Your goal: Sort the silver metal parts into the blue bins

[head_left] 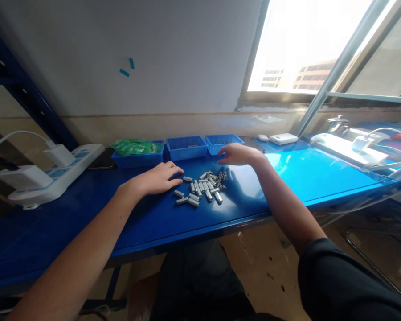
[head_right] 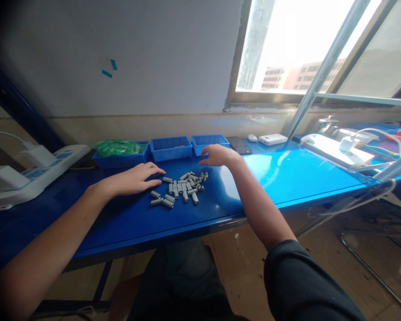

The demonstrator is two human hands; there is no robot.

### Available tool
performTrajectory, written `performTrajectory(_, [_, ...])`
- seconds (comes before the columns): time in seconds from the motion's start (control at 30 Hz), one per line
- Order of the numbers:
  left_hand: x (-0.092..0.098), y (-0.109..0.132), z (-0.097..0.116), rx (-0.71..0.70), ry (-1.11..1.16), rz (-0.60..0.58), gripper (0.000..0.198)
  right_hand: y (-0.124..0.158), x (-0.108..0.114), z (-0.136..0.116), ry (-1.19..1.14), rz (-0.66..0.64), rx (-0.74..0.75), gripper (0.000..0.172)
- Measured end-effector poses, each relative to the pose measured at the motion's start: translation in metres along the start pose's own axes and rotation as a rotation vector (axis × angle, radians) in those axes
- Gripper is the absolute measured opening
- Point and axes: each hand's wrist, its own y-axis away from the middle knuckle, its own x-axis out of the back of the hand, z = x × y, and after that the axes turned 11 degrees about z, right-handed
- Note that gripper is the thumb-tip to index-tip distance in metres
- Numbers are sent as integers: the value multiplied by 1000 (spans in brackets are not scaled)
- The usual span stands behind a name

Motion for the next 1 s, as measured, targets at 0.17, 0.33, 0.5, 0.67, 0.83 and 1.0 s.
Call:
performTrajectory(0.17, [-2, -2, -2, -26, -23, 14, 60, 17, -4, -10, -55, -199, 60, 23])
performTrajectory(0.33, [-2, -2, -2, -29, -25, 6, 61, 13, -14, -17, -104, -214, 121, 13])
performTrajectory(0.5, [-2, -1, -1, -27, -16, 15, 60, 9, 0, -23, -254, 577, 143, 25])
performTrajectory(0.67, [1, 0, 1, -6, 2, -3, 59, -6, 14, -7, -106, 879, -138, 34])
performTrajectory(0.83, [0, 0, 1, -2, 10, -1, 59, 5, 10, 9, -81, 138, -87, 27])
performTrajectory(1.0, [0, 0, 0, -14, -12, 2, 59, 24, 2, -2, -148, -184, 6, 17])
